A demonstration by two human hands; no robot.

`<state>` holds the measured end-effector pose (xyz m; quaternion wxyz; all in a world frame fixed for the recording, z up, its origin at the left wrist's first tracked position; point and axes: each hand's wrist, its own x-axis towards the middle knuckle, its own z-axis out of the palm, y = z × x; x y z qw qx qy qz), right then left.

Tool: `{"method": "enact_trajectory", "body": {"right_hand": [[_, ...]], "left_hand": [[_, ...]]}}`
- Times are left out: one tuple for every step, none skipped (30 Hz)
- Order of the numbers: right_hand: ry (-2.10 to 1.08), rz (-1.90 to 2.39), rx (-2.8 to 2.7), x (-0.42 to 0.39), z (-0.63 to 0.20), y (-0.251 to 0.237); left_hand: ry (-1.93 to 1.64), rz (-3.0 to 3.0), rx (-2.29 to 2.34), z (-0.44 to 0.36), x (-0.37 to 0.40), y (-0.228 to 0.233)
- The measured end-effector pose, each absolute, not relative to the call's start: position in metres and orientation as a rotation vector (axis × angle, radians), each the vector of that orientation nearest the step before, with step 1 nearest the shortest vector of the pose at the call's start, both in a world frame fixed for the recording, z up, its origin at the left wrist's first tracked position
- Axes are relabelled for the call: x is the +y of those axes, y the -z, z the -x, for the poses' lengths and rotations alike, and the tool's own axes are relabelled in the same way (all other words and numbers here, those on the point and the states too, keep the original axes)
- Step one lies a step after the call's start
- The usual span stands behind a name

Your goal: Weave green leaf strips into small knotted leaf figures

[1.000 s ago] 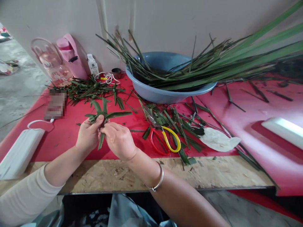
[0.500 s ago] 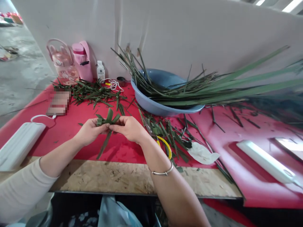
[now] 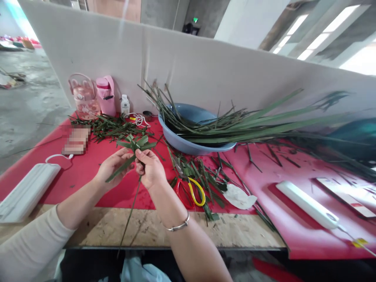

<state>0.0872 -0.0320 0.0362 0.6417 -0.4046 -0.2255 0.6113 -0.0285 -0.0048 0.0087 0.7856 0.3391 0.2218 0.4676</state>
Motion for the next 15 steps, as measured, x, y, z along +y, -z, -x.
{"method": "enact_trajectory", "body": {"right_hand": [[-1.379,0.901,-0.481,-0.033,-0.083,-0.037],[-1.363,0.884,-0.451,-0.033,-0.079,-0.038],[-1.349,0.868,-0.427,-0.034,-0.076,-0.038],[-1.337,0.854,-0.409,-0.035,-0.072,-0.038],[-1.329,0.844,-0.397,-0.036,-0.069,-0.037],[-1.322,0.836,-0.388,-0.037,-0.066,-0.036],[-1.317,0.832,-0.38,-0.038,-0.062,-0.034],[-1.308,0.832,-0.376,-0.039,-0.059,-0.032],[-1.292,0.834,-0.375,-0.04,-0.056,-0.03],[-1.273,0.838,-0.378,-0.04,-0.053,-0.028],[-1.25,0.842,-0.386,-0.041,-0.051,-0.026],[-1.223,0.846,-0.4,-0.041,-0.05,-0.025],[-1.193,0.852,-0.424,-0.04,-0.05,-0.024],[-1.166,0.859,-0.465,-0.04,-0.051,-0.024],[-1.148,0.875,-0.533,-0.039,-0.055,-0.024]], "left_hand": [[-1.047,-0.789,0.492,0.026,-0.007,-0.007],[-1.049,-0.865,0.484,0.024,-0.01,-0.006],[-1.035,-0.941,0.463,0.022,-0.014,-0.006],[-1.024,-0.999,0.436,0.02,-0.017,-0.005],[-1.033,-1.037,0.425,0.018,-0.02,-0.006],[-1.058,-1.056,0.442,0.016,-0.022,-0.007],[-1.096,-1.055,0.487,0.015,-0.024,-0.009],[-1.131,-1.044,0.553,0.013,-0.025,-0.011],[-1.149,-1.03,0.625,0.012,-0.026,-0.013],[-1.155,-1.02,0.689,0.011,-0.026,-0.015],[-1.157,-1.016,0.734,0.01,-0.026,-0.016],[-1.158,-1.024,0.76,0.009,-0.026,-0.018],[-1.166,-1.034,0.774,0.009,-0.025,-0.019],[-1.192,-1.03,0.785,0.008,-0.023,-0.02],[-1.234,-1.007,0.797,0.007,-0.021,-0.02]]}}
